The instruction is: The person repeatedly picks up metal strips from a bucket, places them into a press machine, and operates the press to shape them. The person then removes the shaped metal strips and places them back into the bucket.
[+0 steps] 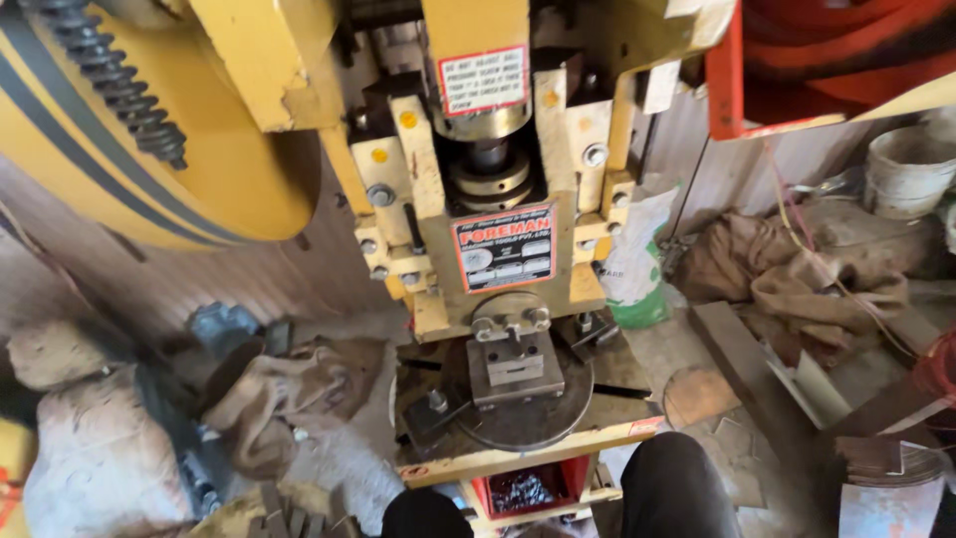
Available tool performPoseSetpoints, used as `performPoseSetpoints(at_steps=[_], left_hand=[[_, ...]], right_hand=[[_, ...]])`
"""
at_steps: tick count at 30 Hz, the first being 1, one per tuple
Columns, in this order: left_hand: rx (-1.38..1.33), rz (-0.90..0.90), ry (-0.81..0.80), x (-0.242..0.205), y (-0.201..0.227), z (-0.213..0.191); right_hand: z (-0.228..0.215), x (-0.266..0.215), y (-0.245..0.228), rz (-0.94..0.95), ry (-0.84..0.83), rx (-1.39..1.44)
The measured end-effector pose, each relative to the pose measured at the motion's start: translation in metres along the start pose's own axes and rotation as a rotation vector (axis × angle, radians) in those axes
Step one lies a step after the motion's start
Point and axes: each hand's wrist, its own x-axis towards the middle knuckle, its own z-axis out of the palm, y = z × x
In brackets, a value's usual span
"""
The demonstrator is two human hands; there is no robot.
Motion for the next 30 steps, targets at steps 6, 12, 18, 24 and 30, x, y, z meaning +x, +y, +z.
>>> performPoseSetpoints(at_steps=[6, 12, 18, 24, 30], left_hand=[[-0.295, 0.181, -0.302, -0.005, 0.065, 0.076], [-0.427, 0.09, -0.58, -0.012, 0.14, 0.134], [-0.35, 0.277, -0.518, -0.007, 0.158, 0.147], [-0.38, 0.16, -0.535, 0.004, 0.152, 0.163], [-0.62, 0.021, -0.455, 0.035, 0.172, 0.167]], right_hand=[[0.002, -0.022, -0.006, -0.216, 0.037, 0.062], [-0.02, -0.049, -0.016, -0.361, 0.041, 0.038], [-0.026, -0.049, -0.041, -0.38, 0.123, 0.055], [0.002, -0.078, -0.083, -0.339, 0.107, 0.18], [0.043, -0.102, -0.122, -0.285, 0.019, 0.116]])
